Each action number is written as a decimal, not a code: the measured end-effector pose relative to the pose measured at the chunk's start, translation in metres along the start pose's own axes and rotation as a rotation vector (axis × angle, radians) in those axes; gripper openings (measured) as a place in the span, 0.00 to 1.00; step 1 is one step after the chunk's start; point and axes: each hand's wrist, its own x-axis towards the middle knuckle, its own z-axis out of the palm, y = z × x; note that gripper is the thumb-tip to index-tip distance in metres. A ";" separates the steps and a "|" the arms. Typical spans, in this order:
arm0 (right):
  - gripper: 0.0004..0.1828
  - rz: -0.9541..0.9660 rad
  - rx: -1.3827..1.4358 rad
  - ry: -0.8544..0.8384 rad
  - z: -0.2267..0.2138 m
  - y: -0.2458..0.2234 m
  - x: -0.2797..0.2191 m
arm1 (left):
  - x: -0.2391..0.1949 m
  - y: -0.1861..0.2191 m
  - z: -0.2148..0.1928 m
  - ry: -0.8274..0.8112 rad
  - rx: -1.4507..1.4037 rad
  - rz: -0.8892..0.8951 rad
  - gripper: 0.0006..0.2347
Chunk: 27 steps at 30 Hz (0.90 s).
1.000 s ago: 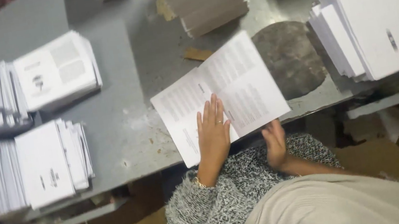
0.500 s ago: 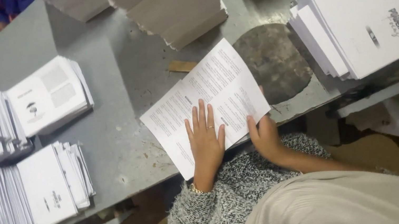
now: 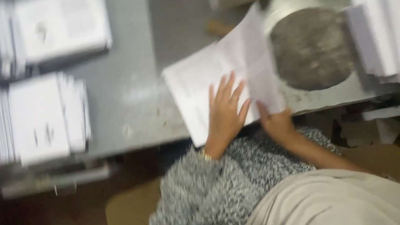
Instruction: The person is manually folding printed sheets of paper into booklets and stacking them on a workbench in a print shop.
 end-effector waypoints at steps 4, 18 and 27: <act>0.25 -0.132 0.154 0.143 -0.007 -0.010 0.002 | -0.025 -0.031 -0.002 0.151 -0.412 -0.171 0.09; 0.38 0.378 0.300 0.023 -0.051 -0.087 0.009 | -0.123 -0.040 -0.090 -0.105 -0.639 -1.051 0.13; 0.29 0.101 0.111 0.016 -0.048 -0.100 0.003 | -0.054 0.005 -0.134 0.144 -0.704 -0.880 0.27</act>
